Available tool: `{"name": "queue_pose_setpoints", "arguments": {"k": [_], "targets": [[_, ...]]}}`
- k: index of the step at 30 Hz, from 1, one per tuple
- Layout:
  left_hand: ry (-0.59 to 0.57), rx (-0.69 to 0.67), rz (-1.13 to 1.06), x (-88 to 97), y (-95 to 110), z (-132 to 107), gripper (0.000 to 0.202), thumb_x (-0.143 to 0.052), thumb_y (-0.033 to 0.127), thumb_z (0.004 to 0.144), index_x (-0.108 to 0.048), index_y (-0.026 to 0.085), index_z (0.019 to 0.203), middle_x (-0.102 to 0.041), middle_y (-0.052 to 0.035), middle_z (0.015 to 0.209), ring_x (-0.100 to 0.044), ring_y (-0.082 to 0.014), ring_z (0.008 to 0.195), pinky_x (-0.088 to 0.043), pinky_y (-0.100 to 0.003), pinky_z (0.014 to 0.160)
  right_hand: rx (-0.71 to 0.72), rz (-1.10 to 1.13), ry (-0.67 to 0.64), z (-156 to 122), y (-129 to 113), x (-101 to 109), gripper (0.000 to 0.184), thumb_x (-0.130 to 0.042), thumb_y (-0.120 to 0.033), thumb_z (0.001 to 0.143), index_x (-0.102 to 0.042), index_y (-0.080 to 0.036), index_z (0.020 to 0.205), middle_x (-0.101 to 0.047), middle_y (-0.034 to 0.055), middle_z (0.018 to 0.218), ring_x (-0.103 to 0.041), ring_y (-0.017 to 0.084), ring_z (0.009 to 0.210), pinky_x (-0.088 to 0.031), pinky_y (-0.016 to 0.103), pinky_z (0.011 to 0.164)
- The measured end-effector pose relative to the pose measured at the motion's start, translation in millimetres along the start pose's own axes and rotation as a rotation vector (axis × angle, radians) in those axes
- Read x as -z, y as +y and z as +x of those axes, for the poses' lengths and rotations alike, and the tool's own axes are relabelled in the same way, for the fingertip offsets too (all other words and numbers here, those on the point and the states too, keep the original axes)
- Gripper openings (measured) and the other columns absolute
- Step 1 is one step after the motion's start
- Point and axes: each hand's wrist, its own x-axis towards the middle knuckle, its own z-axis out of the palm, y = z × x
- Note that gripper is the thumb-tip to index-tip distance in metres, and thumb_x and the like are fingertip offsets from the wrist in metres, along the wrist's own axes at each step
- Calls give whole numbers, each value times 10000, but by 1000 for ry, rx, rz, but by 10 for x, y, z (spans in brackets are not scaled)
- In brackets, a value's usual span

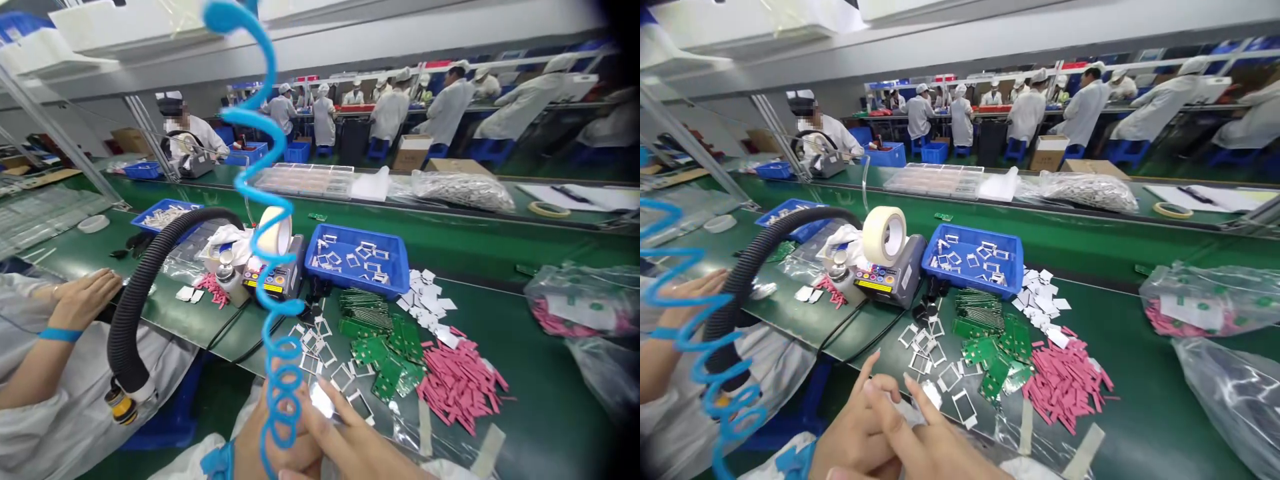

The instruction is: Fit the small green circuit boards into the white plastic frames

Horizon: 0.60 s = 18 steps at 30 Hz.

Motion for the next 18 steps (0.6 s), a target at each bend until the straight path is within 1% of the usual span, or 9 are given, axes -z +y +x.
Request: {"name": "queue_pose_setpoints", "arguments": {"k": [3,5,7,9,11,13,15,16,18], "targets": [[36,-119,73,-34,-24,31,146,-542,114,683,-535,249,630,-583,77,548,-557,-151,687,-193,-474,1081,95,-131,12,-58,13,-27,676,-438,-442,887,-41,-333,1423,-464,35,1350,-561,190,1101,-474,295,892],[41,-68,57,-69,-19,53,151,-515,110,666,-513,249,605,-580,73,514,-546,-159,643,-216,-504,1063,132,-226,30,-101,33,-86,688,-480,-396,878,-30,-417,1399,-292,36,1454,-508,232,1164,-511,299,809],[51,-21,2,-98,-3,78,148,-509,108,626,-502,253,599,-580,69,494,-531,-164,589,-248,-509,1051,119,-271,37,-131,59,-129,734,-525,-397,853,-24,-444,1387,-180,53,1491,-478,259,1190,-524,292,763],[72,12,-41,-111,20,111,165,-510,97,584,-504,258,618,-591,68,502,-530,-169,572,-269,-497,1050,124,-268,44,-138,89,-133,773,-542,-417,836,-7,-421,1394,-152,81,1495,-466,261,1200,-525,280,757],[91,31,-45,-114,45,148,191,-504,90,571,-519,263,650,-585,69,502,-530,-168,569,-285,-491,1050,170,-258,47,-127,113,-106,789,-535,-429,838,13,-387,1404,-159,110,1490,-439,267,1223,-525,275,759],[125,54,-22,-113,65,177,174,-488,103,598,-535,261,653,-564,58,500,-529,-164,571,-300,-495,1043,219,-257,54,-111,114,-75,772,-519,-425,848,8,-363,1410,-165,125,1485,-399,283,1252,-526,285,762],[149,84,-11,-107,80,190,162,-469,120,648,-555,256,634,-548,48,507,-531,-158,576,-314,-490,1034,201,-246,57,-100,87,-61,756,-498,-413,862,8,-327,1417,-152,147,1484,-344,296,1284,-512,327,818],[137,112,-15,-99,85,190,169,-465,128,676,-568,253,629,-554,45,521,-541,-156,591,-320,-481,1030,174,-231,60,-97,67,-60,745,-482,-409,872,14,-307,1419,-147,157,1483,-318,295,1298,-491,358,863],[65,202,-69,-68,88,180,163,-485,164,730,-609,249,668,-602,39,588,-574,-157,654,-338,-456,1020,123,-195,80,-95,26,-62,707,-432,-401,898,32,-283,1418,-168,166,1476,-276,275,1320,-418,429,958]]}}
